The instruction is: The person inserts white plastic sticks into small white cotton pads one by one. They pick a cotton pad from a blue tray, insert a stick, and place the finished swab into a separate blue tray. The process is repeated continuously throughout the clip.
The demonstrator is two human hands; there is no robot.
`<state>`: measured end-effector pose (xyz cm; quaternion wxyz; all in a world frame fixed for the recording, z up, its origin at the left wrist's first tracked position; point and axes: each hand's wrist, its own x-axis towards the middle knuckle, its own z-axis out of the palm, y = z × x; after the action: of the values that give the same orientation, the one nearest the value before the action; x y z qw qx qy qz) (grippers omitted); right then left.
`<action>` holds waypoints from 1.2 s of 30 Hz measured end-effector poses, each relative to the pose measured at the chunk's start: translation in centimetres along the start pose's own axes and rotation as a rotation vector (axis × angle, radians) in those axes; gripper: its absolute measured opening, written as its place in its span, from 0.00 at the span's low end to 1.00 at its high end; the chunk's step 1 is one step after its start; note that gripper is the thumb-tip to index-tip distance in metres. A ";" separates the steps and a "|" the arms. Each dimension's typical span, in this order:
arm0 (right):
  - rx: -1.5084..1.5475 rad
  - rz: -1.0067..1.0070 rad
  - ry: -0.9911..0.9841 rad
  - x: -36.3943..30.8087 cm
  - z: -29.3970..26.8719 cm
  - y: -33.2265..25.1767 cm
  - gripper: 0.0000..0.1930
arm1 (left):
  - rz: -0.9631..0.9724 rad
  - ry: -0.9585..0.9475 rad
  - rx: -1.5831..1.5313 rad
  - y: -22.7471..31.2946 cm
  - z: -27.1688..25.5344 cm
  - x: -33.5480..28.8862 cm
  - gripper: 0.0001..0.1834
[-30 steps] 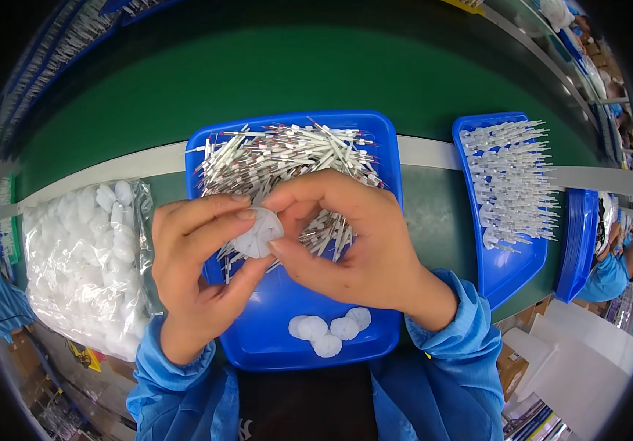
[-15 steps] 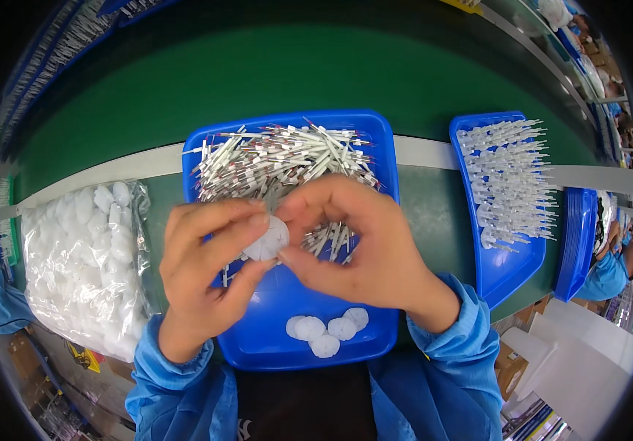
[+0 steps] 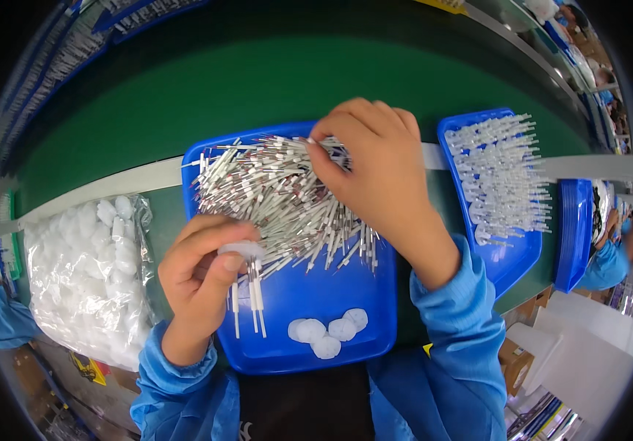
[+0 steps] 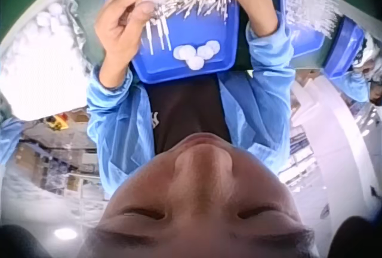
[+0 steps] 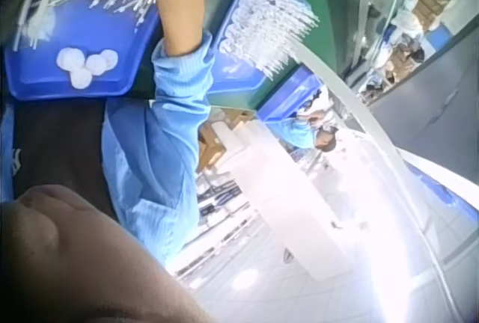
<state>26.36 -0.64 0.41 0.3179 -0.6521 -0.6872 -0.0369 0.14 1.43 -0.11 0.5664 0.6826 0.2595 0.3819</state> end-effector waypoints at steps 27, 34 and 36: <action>0.471 0.163 -0.199 -3.7 -2.7 -5.9 0.10 | 0.038 0.122 0.133 -0.8 0.6 0.5 0.21; 0.374 0.124 -0.114 -4.3 -1.1 -5.3 0.09 | 0.185 0.052 0.520 0.1 0.4 0.9 0.22; 0.289 0.080 -0.109 -4.2 -1.1 -5.5 0.09 | 0.210 0.065 0.565 0.2 0.7 0.9 0.23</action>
<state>21.50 -5.61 1.24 0.3719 -0.6276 -0.6750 0.1102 1.24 1.73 0.25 0.3028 0.8237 0.3015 0.3728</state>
